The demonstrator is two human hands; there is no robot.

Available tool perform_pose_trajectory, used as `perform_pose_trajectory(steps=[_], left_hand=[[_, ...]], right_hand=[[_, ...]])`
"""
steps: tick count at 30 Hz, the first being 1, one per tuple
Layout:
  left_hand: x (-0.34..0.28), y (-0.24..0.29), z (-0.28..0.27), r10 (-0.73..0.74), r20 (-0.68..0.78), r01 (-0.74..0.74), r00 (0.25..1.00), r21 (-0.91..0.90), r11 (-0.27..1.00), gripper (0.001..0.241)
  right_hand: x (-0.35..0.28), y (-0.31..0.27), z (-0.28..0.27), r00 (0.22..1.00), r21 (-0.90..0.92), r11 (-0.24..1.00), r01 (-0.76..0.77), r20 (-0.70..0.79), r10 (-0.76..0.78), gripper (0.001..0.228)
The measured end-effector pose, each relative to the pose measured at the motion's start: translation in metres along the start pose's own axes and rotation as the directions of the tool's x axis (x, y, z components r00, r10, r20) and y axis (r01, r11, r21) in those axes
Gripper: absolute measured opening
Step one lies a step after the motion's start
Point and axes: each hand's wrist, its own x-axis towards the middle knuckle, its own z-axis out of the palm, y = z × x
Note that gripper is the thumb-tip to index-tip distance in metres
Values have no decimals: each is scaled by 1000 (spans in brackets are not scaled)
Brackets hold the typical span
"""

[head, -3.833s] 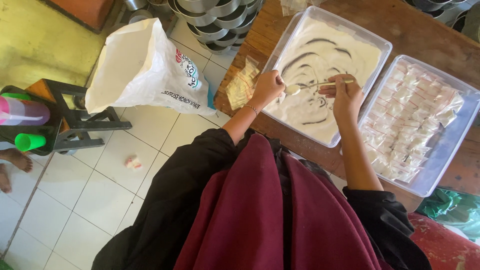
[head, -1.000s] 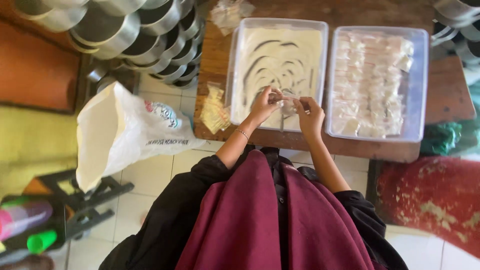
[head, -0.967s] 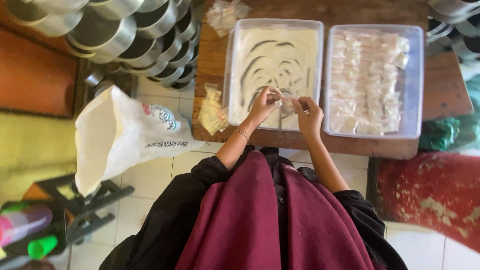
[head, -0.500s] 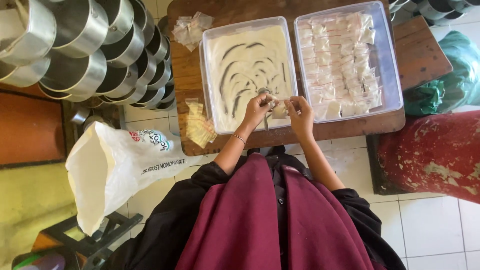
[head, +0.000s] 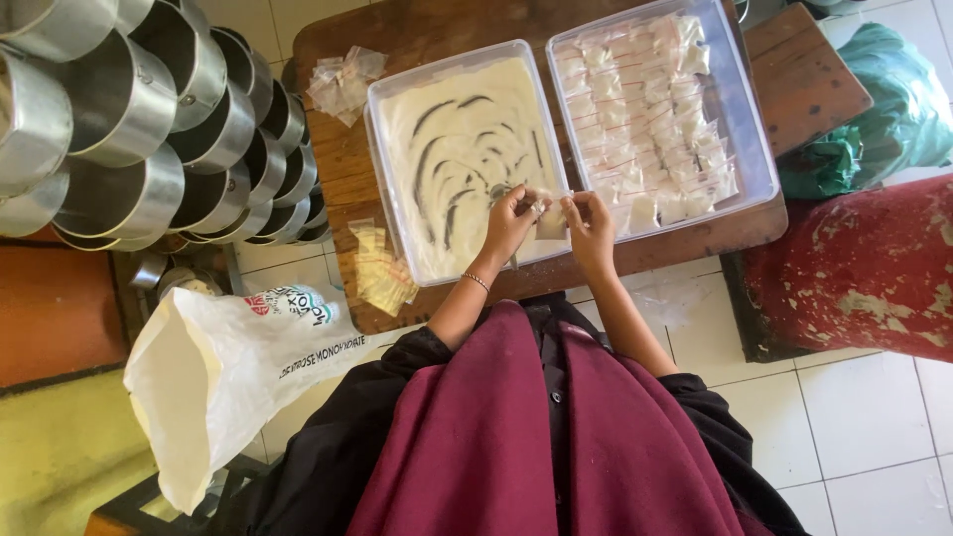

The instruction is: Packaging small individual food items into plastic bags at a bakery station.

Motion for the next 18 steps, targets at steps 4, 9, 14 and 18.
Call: perform_pose_trajectory(steps=[4, 9, 14, 18], left_hand=[[9, -3, 16, -5, 25, 4, 1000, 27, 1000, 8], [19, -7, 39, 62, 55, -69, 997, 131, 989, 10], [26, 13, 72, 81, 51, -91, 995, 218, 972, 7], [41, 13, 96, -7, 58, -5, 998, 194, 981, 8]], right_hand=[[3, 4, -11, 999, 5, 1000, -31, -34, 31, 15], [8, 1, -31, 997, 47, 998, -48, -50, 50, 13], [17, 6, -62, 997, 73, 996, -45, -63, 50, 14], [36, 8, -94, 994, -54, 993, -108, -39, 106, 14]])
